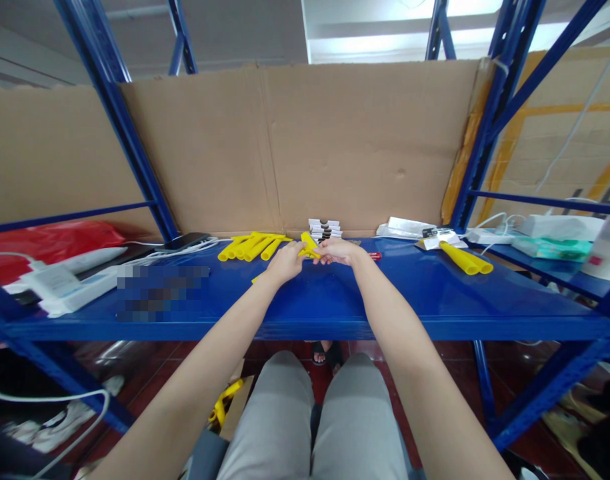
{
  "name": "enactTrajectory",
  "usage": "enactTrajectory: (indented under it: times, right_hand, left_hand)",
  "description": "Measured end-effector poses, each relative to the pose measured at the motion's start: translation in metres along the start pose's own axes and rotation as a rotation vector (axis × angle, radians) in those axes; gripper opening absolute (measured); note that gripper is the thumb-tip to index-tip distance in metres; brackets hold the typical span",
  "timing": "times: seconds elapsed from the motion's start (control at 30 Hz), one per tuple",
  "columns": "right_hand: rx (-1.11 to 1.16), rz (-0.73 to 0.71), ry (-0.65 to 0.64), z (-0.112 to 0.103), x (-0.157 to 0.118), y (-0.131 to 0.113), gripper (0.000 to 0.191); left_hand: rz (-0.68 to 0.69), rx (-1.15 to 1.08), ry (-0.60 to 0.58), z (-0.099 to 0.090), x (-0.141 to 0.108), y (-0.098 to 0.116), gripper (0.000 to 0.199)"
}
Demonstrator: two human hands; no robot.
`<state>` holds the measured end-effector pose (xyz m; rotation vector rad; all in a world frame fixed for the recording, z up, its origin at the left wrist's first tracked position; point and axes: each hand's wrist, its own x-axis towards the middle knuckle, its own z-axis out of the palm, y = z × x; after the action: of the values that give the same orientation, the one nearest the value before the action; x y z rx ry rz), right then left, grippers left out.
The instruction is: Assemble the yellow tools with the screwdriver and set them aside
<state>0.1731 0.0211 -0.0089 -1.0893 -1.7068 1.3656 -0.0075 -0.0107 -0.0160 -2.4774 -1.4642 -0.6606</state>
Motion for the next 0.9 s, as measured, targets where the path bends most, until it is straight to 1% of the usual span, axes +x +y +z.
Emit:
enactTrajectory:
  times: [0.17, 0.33, 0.7, 0.9]
  right_hand:
    - [0.017, -0.003, -0.029, -0.0006, -0.0005, -0.0006, 0.015]
    - [0.013, 0.001, -0.059, -0.0015, -0.0014, -0.0015, 0.012]
    - [0.002, -0.038, -0.036, -0.0028, 0.0052, 0.0041, 0.017]
    - [-0.003, -0.038, -0.027, -0.0009, 0.0031, 0.0026, 0.017]
  left_hand:
    - [-0.003, -0.017, 0.010, 0.0004, -0.0001, -0.0001, 0.031]
    - [-0.003, -0.017, 0.008, -0.0009, -0.0013, 0.0010, 0.029]
    - [-0.008, -0.023, 0.024, 0.0000, -0.0010, 0.0005, 0.029]
    - [-0.007, -0.021, 0.022, -0.0007, -0.0008, 0.0000, 0.029]
